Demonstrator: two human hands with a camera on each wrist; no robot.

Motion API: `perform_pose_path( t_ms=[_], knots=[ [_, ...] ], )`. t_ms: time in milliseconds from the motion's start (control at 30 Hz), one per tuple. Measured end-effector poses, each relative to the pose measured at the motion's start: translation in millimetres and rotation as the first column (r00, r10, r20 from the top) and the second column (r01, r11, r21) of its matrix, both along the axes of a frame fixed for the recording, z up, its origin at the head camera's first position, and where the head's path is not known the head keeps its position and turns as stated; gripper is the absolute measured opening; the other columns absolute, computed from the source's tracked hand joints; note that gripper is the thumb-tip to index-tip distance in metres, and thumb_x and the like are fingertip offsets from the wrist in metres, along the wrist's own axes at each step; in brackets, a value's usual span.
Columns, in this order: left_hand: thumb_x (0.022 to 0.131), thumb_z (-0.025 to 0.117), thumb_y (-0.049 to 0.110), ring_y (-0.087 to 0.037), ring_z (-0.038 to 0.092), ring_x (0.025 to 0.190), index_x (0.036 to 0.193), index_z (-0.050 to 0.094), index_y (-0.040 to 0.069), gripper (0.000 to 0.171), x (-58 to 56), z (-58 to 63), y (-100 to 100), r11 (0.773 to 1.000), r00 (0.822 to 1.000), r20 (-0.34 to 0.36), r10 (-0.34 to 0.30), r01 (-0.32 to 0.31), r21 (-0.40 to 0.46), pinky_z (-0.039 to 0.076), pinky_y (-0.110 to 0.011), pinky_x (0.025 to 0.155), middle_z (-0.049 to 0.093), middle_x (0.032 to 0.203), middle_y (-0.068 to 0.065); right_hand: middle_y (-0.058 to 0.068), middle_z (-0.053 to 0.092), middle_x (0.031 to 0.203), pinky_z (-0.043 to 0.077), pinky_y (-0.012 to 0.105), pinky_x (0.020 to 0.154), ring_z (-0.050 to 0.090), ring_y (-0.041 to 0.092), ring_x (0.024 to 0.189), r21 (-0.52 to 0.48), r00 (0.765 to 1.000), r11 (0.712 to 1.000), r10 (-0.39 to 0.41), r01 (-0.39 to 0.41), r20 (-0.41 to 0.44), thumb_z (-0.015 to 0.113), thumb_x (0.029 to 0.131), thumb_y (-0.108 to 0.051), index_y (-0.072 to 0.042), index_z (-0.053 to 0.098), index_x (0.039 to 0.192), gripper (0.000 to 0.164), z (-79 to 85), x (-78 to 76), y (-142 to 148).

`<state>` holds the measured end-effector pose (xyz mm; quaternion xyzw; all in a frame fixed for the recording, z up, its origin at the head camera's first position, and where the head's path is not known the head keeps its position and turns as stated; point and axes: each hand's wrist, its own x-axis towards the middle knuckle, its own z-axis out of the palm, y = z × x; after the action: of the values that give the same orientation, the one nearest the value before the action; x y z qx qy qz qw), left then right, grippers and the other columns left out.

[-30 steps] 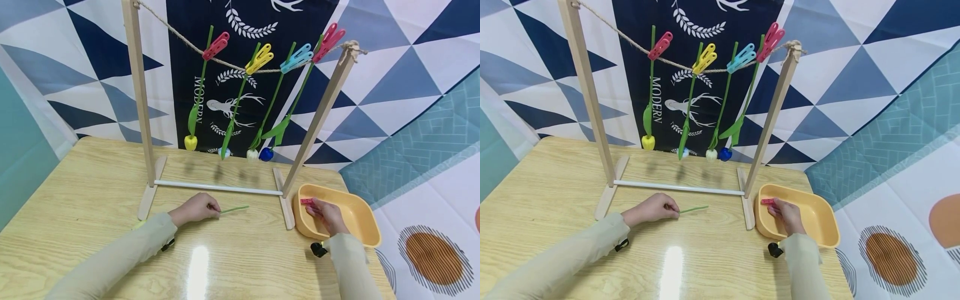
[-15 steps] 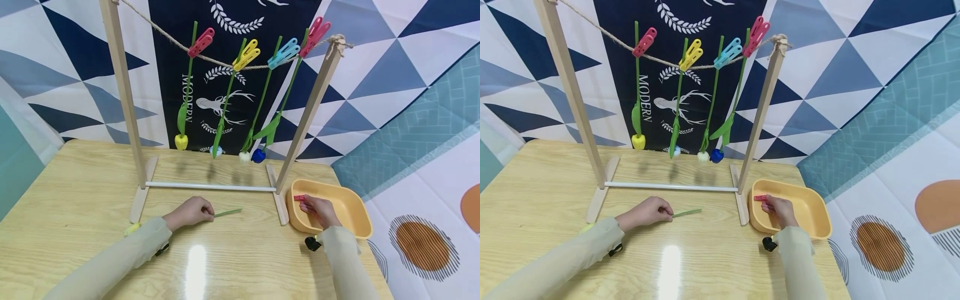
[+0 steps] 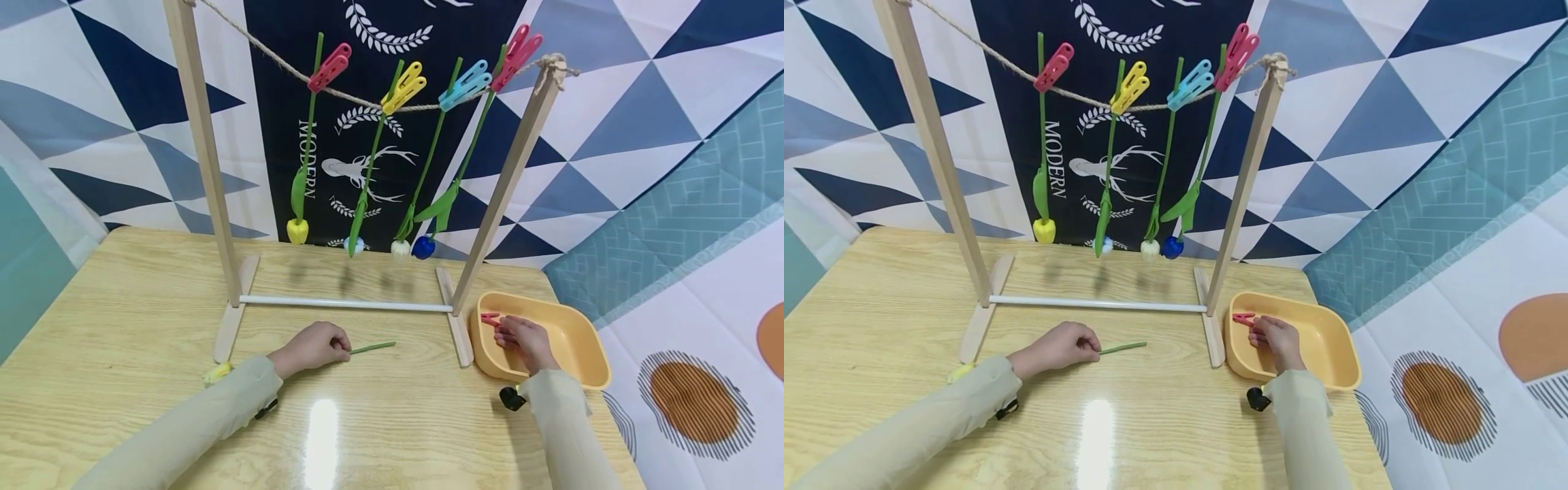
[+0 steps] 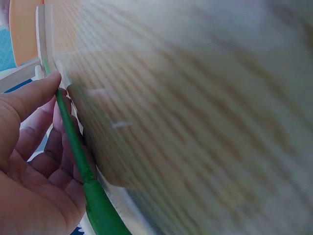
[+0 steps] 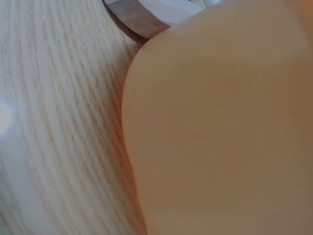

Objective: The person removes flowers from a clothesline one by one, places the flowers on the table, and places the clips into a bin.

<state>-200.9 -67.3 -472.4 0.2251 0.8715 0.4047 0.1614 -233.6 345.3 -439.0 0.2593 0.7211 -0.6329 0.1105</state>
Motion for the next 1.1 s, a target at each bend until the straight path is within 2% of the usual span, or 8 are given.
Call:
perform_pose_path(
  t_ms=[233, 433, 567, 833, 1000, 1100],
  knots=[
    [0.084, 0.069, 0.017, -0.005, 0.050, 0.066, 0.083, 0.069, 0.010, 0.007, 1.1, 1.4, -1, 1.000, 1.000, -0.021, 0.004, -0.004, -0.007, 0.043, -0.020, 0.065, 0.064, 0.076, 0.006, -0.002, 0.064, 0.082, 0.055, 0.022, 0.073, 0.064, 0.007, 0.071, 0.062, 1.000, 0.998, -0.001, 0.001, -0.009, 0.051, 0.097, -0.025, 0.005, 0.034, 0.139, 0.054, 7.7, 3.8, -1],
    [0.084, 0.069, 0.017, -0.006, 0.049, 0.065, 0.083, 0.070, 0.010, 0.006, 1.8, 6.2, -4, 1.000, 1.000, -0.024, 0.018, -0.019, -0.012, 0.043, -0.022, 0.065, 0.062, 0.074, 0.007, -0.002, 0.063, 0.085, 0.055, 0.023, 0.076, 0.065, 0.006, 0.072, 0.084, 0.997, 0.996, 0.008, -0.001, -0.078, 0.052, 0.096, -0.024, 0.008, 0.040, 0.135, 0.052, 17.7, 5.6, -8],
    [0.085, 0.068, 0.015, -0.007, 0.050, 0.064, 0.084, 0.070, 0.011, 0.005, 1.5, 14.0, -8, 0.999, 0.998, -0.022, 0.050, -0.051, -0.010, 0.044, -0.023, 0.063, 0.062, 0.073, 0.006, -0.004, 0.064, 0.084, 0.054, 0.022, 0.075, 0.064, 0.005, 0.072, 0.107, 0.992, 0.994, 0.051, -0.038, -0.119, 0.052, 0.096, -0.026, 0.009, 0.042, 0.132, 0.051, 29.7, 7.7, -17],
    [0.088, 0.064, 0.019, -0.009, 0.052, 0.069, 0.093, 0.071, 0.010, 0.012, -1.9, 45.1, -28, 0.992, 0.990, -0.062, 0.123, -0.123, -0.002, 0.045, -0.025, 0.063, 0.063, 0.080, 0.003, -0.008, 0.066, 0.083, 0.054, 0.021, 0.075, 0.066, 0.005, 0.074, 0.134, 0.963, 0.979, 0.178, -0.153, -0.203, 0.055, 0.095, -0.031, 0.005, 0.049, 0.124, 0.046, 59.1, 9.8, -43],
    [0.089, 0.063, 0.022, -0.011, 0.053, 0.074, 0.096, 0.070, 0.010, 0.016, -4.3, 68.3, -40, 0.981, 0.974, -0.114, 0.194, -0.193, 0.023, 0.045, -0.026, 0.066, 0.064, 0.083, 0.001, -0.009, 0.067, 0.077, 0.055, 0.023, 0.072, 0.066, 0.005, 0.070, 0.123, 0.941, 0.976, 0.207, -0.180, -0.267, 0.059, 0.092, -0.028, -0.003, 0.057, 0.107, 0.029, 74.3, 10.8, -62],
    [0.089, 0.063, 0.022, -0.013, 0.053, 0.073, 0.098, 0.070, 0.008, 0.017, -7.1, 81.0, -47, 0.973, 0.960, -0.159, 0.231, -0.225, 0.056, 0.045, -0.026, 0.065, 0.065, 0.084, -0.002, -0.010, 0.068, 0.078, 0.055, 0.022, 0.072, 0.066, 0.004, 0.071, 0.151, 0.929, 0.967, 0.240, -0.204, -0.281, 0.058, 0.093, -0.028, -0.001, 0.058, 0.109, 0.032, 82.9, 12.6, -74]
  ],
)
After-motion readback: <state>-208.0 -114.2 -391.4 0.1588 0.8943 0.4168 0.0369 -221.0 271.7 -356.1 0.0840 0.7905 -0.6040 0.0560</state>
